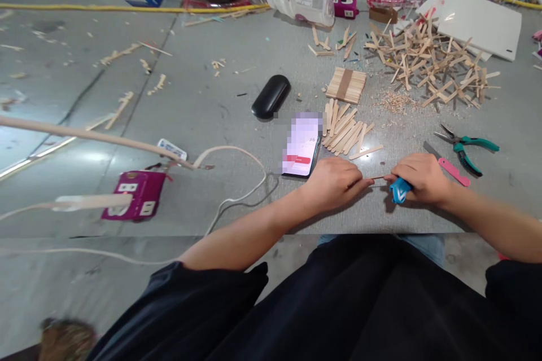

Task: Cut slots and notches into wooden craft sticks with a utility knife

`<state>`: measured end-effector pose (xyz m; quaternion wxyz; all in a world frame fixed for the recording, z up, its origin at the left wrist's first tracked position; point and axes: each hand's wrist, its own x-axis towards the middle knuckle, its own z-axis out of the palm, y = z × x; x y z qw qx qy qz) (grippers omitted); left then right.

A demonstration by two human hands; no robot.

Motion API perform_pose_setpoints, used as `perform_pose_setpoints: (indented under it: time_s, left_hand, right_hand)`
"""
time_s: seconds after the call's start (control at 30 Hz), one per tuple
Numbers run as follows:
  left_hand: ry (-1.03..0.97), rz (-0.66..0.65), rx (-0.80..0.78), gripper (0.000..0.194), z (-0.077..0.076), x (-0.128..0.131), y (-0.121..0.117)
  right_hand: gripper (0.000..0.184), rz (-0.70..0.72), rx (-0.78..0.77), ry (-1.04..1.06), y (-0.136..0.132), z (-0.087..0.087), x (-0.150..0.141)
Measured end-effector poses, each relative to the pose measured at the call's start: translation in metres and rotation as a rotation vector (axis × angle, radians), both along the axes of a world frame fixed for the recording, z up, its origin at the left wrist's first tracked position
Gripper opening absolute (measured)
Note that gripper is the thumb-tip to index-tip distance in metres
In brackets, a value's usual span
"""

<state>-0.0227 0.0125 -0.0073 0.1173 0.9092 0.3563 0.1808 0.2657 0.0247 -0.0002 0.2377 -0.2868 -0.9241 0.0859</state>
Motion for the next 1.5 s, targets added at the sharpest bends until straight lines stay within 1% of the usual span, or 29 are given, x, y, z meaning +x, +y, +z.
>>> perform_pose_setpoints:
  time_s: [0.03,0.1,0.17,0.23,0.3,0.33,0.43,0.5,0.67,0.83,0.9,1.1,1.3,1.5]
  left_hand:
    - [0.016,0.019,-0.020,0.057,0.001,-0.003,0.003]
    - [0.017,0.103,-0.043,0.049,0.004,-0.010,0.009]
    - [-0.007,0.245,-0.042,0.038,0.005,-0.018,0.017]
    - [0.003,0.373,-0.045,0.027,0.006,-0.024,0.024]
    - [0.061,0.441,-0.061,0.022,0.006,-0.026,0.029]
    - [0.101,0.456,-0.072,0.020,0.005,-0.026,0.031]
    - [0.186,0.468,-0.094,0.017,0.004,-0.022,0.034]
    - [0.206,0.468,-0.104,0.018,0.003,-0.019,0.034]
    - [0.230,0.480,-0.120,0.028,0.002,-0.015,0.031]
    - [0.232,0.487,-0.121,0.033,0.003,-0.016,0.029]
    - [0.225,0.488,-0.112,0.032,0.003,-0.015,0.028]
    - [0.224,0.505,-0.058,0.021,0.001,-0.009,0.025]
    - [0.251,0.504,-0.032,0.026,-0.001,-0.003,0.024]
    - [0.256,0.514,-0.056,0.028,-0.004,0.000,0.022]
  right_hand:
    - [0.040,-0.006,-0.011,-0.010,0.002,-0.001,0.001]
    - [0.038,-0.039,-0.031,-0.041,0.006,-0.003,0.001]
    - [0.036,-0.094,-0.046,-0.083,0.011,-0.007,0.000]
    - [0.028,-0.157,-0.057,-0.132,0.014,-0.012,-0.003]
    - [0.018,-0.215,-0.068,-0.180,0.016,-0.016,-0.006]
    - [0.018,-0.239,-0.075,-0.200,0.017,-0.018,-0.008]
    - [0.021,-0.275,-0.095,-0.246,0.016,-0.019,-0.011]
    - [0.021,-0.276,-0.104,-0.263,0.015,-0.018,-0.011]
    - [0.017,-0.258,-0.108,-0.272,0.014,-0.017,-0.008]
    - [0.017,-0.247,-0.096,-0.252,0.014,-0.019,-0.006]
    - [0.017,-0.244,-0.090,-0.242,0.015,-0.019,-0.005]
    - [0.019,-0.233,-0.071,-0.214,0.015,-0.017,-0.003]
    - [0.022,-0.225,-0.054,-0.190,0.015,-0.016,-0.003]
    - [0.024,-0.212,-0.047,-0.185,0.015,-0.016,-0.003]
